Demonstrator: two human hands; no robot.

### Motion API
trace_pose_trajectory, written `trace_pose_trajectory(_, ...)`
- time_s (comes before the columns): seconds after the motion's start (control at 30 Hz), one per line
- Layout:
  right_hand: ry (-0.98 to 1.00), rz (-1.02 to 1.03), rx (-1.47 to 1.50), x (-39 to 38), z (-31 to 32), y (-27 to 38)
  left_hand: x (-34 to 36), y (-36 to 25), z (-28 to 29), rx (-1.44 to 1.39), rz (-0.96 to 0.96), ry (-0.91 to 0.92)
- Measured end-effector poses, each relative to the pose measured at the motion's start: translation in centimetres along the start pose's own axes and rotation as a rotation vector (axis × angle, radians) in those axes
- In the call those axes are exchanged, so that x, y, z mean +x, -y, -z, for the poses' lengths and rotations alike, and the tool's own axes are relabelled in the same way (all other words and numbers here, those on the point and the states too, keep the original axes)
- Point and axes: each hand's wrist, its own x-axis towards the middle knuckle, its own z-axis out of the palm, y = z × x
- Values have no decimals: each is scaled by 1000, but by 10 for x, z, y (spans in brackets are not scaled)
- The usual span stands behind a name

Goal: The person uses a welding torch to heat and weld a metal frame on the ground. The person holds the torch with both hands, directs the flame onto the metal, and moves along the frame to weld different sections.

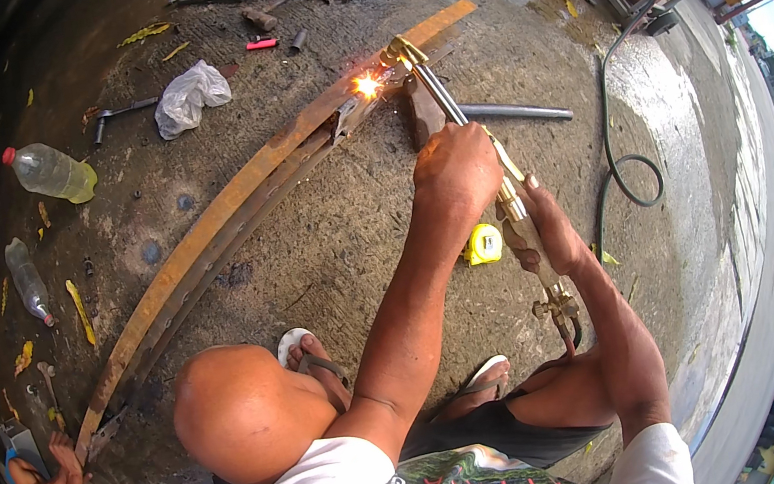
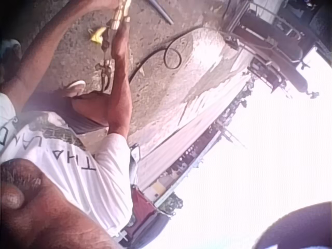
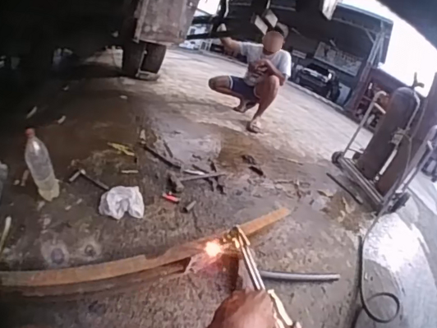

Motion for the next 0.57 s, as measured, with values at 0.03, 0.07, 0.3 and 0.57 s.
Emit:
trace_pose_trajectory(0.03, 4, 1, 0, 0, 0, 0, -1, 0, 1, -4, 6, 4)
trace_pose_trajectory(0.07, 2, 3, -3, -1, 0, 0, -1, -1, 1, -9, 11, 7)
trace_pose_trajectory(0.3, -4, 7, 8, -1, -1, 0, -2, 0, 2, -19, -2, 4)
trace_pose_trajectory(0.57, 10, -3, 10, 0, 1, -2, -1, 2, -4, 67, -25, -40)
